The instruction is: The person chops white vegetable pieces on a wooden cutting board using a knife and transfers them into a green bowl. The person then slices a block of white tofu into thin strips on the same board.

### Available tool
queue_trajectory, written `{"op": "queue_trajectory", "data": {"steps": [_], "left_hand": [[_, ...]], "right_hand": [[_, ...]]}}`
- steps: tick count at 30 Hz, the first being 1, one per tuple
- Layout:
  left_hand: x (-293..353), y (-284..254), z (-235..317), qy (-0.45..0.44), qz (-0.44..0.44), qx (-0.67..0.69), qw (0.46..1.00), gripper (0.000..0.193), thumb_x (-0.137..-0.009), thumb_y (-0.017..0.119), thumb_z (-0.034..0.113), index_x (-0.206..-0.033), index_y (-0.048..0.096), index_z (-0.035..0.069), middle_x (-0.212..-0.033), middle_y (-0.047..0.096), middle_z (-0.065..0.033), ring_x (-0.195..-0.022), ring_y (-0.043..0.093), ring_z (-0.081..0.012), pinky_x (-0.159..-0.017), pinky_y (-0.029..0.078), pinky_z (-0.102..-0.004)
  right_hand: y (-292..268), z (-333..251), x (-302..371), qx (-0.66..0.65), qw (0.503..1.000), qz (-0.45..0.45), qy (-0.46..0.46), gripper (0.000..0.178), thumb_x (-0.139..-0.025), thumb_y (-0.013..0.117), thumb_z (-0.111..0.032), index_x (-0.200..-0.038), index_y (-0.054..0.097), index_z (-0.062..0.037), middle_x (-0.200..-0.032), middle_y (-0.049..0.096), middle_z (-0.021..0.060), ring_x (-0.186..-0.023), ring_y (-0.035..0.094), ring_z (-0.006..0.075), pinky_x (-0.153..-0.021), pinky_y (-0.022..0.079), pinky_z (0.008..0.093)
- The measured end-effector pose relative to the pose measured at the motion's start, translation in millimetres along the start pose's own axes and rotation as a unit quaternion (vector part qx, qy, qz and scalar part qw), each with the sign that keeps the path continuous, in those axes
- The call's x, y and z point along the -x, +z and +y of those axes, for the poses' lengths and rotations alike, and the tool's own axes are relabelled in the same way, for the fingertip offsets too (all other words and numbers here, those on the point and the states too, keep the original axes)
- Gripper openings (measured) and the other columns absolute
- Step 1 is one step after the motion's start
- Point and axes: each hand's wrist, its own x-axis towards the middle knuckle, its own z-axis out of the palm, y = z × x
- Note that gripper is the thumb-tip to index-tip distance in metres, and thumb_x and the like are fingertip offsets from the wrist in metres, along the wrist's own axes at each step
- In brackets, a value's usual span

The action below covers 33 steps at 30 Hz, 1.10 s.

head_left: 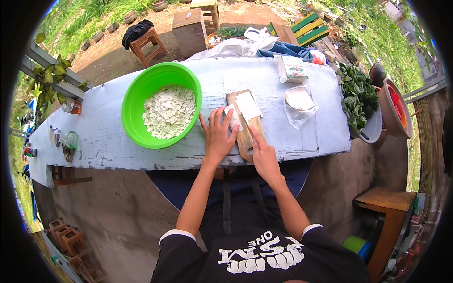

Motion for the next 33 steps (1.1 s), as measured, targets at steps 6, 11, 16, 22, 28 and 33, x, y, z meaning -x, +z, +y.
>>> {"op": "queue_trajectory", "data": {"steps": [6, 11, 16, 22, 28, 33], "left_hand": [[-4, 0, 6, 0.008, 0.004, 0.001, 1.0, 0.056, -0.105, 0.057, 0.039, -0.15, 0.053, 0.006, -0.154, 0.045, -0.013, -0.148, 0.035, -0.0319, -0.127, 0.004, -0.0668], [-4, 4, 6, 0.022, 0.005, -0.042, 0.999, 0.053, -0.108, 0.05, 0.034, -0.151, 0.051, 0.004, -0.152, 0.046, -0.0152, -0.147, 0.037, -0.0303, -0.129, 0.005, -0.0618], [-3, 1, 6, 0.015, -0.02, -0.033, 0.999, 0.051, -0.108, 0.047, 0.029, -0.152, 0.051, 0.004, -0.149, 0.046, -0.0152, -0.144, 0.038, -0.0307, -0.13, 0.007, -0.0604], [-6, -2, 9, 0.021, -0.017, -0.034, 0.999, 0.053, -0.107, 0.053, 0.028, -0.152, 0.051, 0.001, -0.147, 0.046, -0.0144, -0.143, 0.038, -0.03, -0.13, 0.009, -0.0579], [-6, 1, 7, 0.014, -0.004, -0.028, 0.999, 0.051, -0.105, 0.057, 0.029, -0.146, 0.056, -0.001, -0.154, 0.048, -0.0104, -0.142, 0.042, -0.0276, -0.13, 0.011, -0.0578], [-5, 3, 5, 0.025, 0.001, -0.041, 0.999, 0.049, -0.102, 0.061, 0.028, -0.142, 0.06, 0.0, -0.155, 0.051, -0.0057, -0.141, 0.043, -0.026, -0.13, 0.012, -0.0586]], "right_hand": [[2, -8, -7, -0.022, 1.0, 0.01, -0.019, 0.043, -0.112, 0.042, -0.018, -0.155, 0.051, -0.0184, -0.118, 0.067, 0.0356, -0.113, 0.061, 0.0556, -0.094, 0.05, 0.056], [14, -10, -17, -0.017, 0.998, 0.025, -0.064, 0.044, -0.111, 0.043, -0.016, -0.154, 0.052, -0.0167, -0.125, 0.065, 0.0344, -0.118, 0.061, 0.0531, -0.099, 0.049, 0.0539], [21, -11, -26, 0.004, 0.996, 0.038, -0.078, 0.046, -0.107, 0.047, -0.012, -0.152, 0.054, -0.0128, -0.119, 0.068, 0.0331, -0.109, 0.064, 0.0536, -0.096, 0.05, 0.0557], [22, -8, -30, -0.001, 0.993, 0.044, -0.111, 0.045, -0.107, 0.048, -0.012, -0.151, 0.055, -0.0115, -0.116, 0.069, 0.0332, -0.104, 0.065, 0.0539, -0.091, 0.051, 0.0565], [3, -21, -27, 0.062, 0.998, -0.024, -0.017, 0.045, -0.109, 0.047, -0.022, -0.153, 0.053, -0.0241, -0.095, 0.068, 0.0354, -0.089, 0.066, 0.0555, -0.081, 0.053, 0.0604], [-1, -11, -32, 0.101, 0.994, -0.033, -0.027, 0.046, -0.109, 0.048, -0.024, -0.154, 0.052, -0.0306, -0.083, 0.067, 0.0337, -0.08, 0.066, 0.0554, -0.073, 0.052, 0.0615]]}}
